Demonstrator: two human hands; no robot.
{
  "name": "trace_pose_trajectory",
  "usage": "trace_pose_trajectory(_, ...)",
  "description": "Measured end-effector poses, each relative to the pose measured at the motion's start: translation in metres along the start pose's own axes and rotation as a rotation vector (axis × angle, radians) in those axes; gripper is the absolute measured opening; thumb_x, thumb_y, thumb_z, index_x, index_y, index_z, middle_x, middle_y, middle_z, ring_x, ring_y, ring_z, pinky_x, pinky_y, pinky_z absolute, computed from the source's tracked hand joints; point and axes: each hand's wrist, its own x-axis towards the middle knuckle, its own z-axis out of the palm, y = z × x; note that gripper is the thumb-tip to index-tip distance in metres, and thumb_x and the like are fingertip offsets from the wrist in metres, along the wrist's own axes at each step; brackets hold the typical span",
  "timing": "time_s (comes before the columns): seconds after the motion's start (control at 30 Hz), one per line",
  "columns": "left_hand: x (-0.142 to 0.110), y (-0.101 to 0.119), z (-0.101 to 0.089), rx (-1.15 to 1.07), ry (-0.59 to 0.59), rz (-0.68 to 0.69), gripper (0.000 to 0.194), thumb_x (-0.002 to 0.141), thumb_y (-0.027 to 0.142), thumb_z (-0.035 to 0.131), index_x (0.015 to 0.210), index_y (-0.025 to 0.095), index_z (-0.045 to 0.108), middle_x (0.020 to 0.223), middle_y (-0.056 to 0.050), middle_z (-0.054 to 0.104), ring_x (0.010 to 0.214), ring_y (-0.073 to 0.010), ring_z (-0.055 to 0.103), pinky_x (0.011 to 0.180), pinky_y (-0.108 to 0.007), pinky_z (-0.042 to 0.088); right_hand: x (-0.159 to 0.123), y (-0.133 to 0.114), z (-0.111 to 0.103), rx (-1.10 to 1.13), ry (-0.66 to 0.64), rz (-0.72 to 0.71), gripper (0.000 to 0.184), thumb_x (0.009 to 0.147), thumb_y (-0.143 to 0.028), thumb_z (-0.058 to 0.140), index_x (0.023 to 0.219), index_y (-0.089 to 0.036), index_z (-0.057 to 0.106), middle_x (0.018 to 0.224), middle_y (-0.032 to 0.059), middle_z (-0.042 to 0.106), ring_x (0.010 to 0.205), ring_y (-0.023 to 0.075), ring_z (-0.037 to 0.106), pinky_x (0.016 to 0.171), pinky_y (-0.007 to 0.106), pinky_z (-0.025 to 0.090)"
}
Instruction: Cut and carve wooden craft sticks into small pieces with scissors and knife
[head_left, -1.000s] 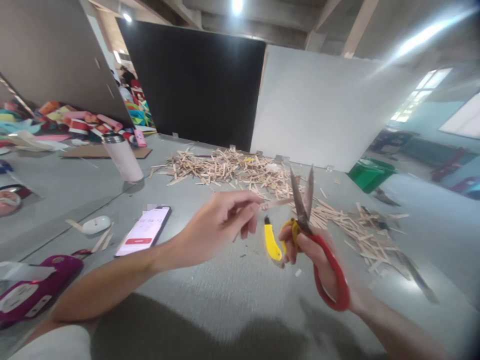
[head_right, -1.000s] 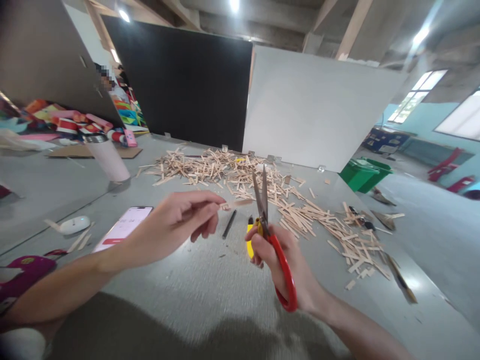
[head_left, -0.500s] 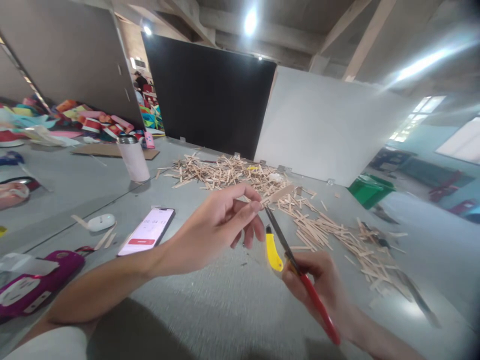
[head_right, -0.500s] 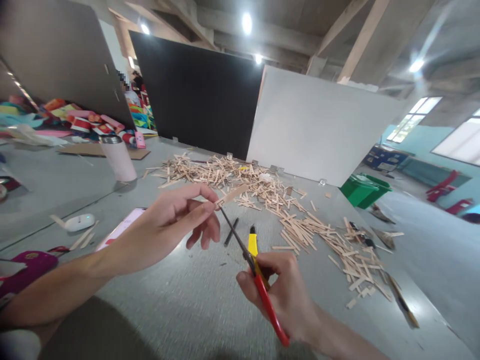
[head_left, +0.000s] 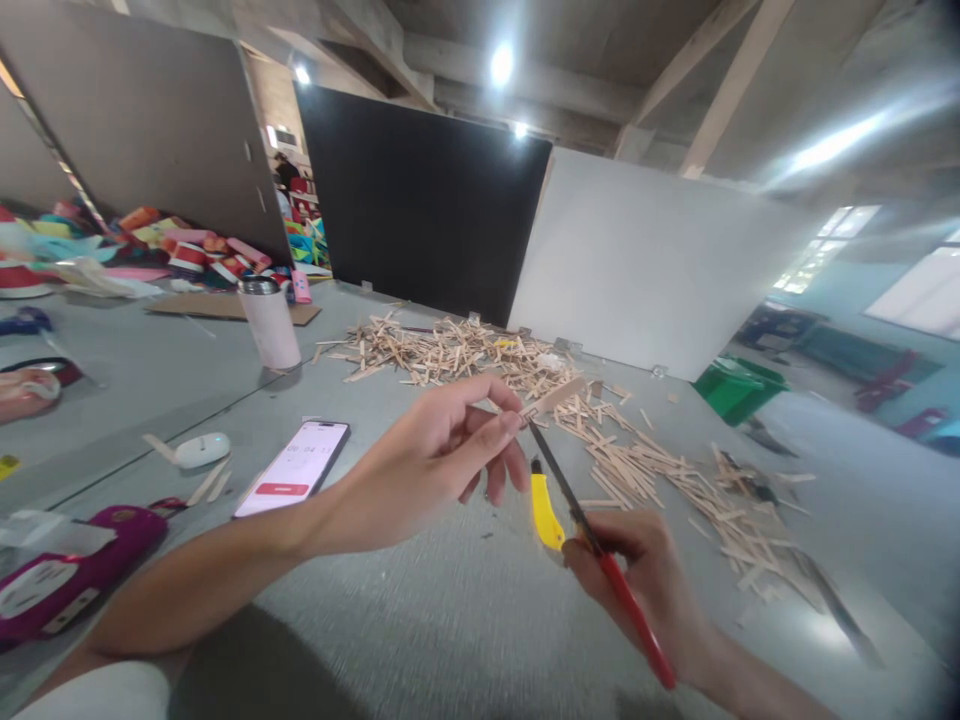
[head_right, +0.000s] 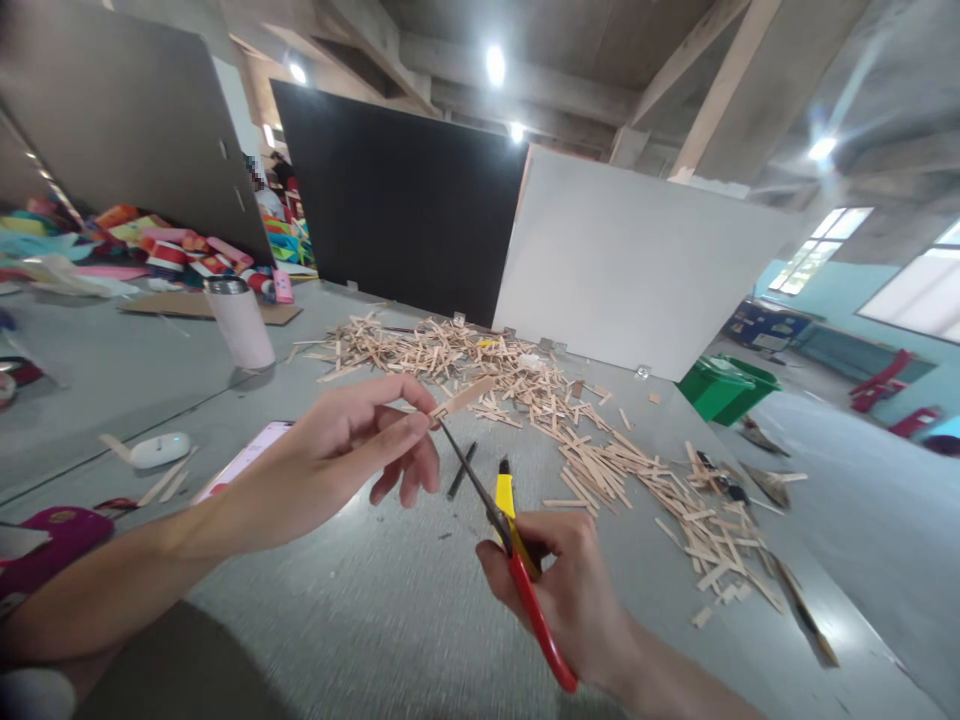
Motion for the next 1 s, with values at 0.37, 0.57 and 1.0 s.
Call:
trace_pose_trajectory(0.37, 0.008, 0.002, -0.005, -0.236, -0.148, -0.042, 0.031, 0.118, 0.040, 0.052, 0.094, 0.020, 0.056, 0.077, -0.002, 0.077, 0.060, -0.0102, 0.066, 0.051, -0.019, 0.043, -0.001, 0.011, 0.003, -0.072, 0.068, -0.081, 0.040, 0.098, -0.027, 0.059, 0.059, -0.019, 0.051, 0.061, -0.0035, 0.036, 0.057, 0.0117, 0.031, 0.055, 0.030, 0.023)
trace_pose_trajectory(0.57, 0.013, -0.003, -0.007, -0.444, -0.270, -0.111, 0.036, 0.114, 0.047, 0.059, 0.090, 0.021, 0.053, 0.068, 0.000, 0.070, 0.055, -0.0111, 0.063, 0.046, -0.019, 0.037, 0.003, 0.009, 0.000, -0.025, 0.021, -0.066, 0.040, 0.097, -0.027, 0.060, 0.058, -0.020, 0.050, 0.058, -0.0039, 0.034, 0.056, 0.0119, 0.029, 0.054, 0.030, 0.022)
trace_pose_trajectory(1.0, 0.018, -0.009, -0.002, -0.135, 0.039, -0.015, 0.028, 0.116, 0.046, 0.055, 0.121, 0.019, 0.058, 0.086, -0.005, 0.079, 0.065, -0.0149, 0.073, 0.051, -0.022, 0.047, 0.004, -0.005, -0.012, 0.220, -0.200, 0.093, 0.060, 0.099, -0.063, 0.069, 0.066, -0.023, 0.039, 0.068, -0.0044, 0.030, 0.063, 0.0128, 0.026, 0.055, 0.030, 0.020)
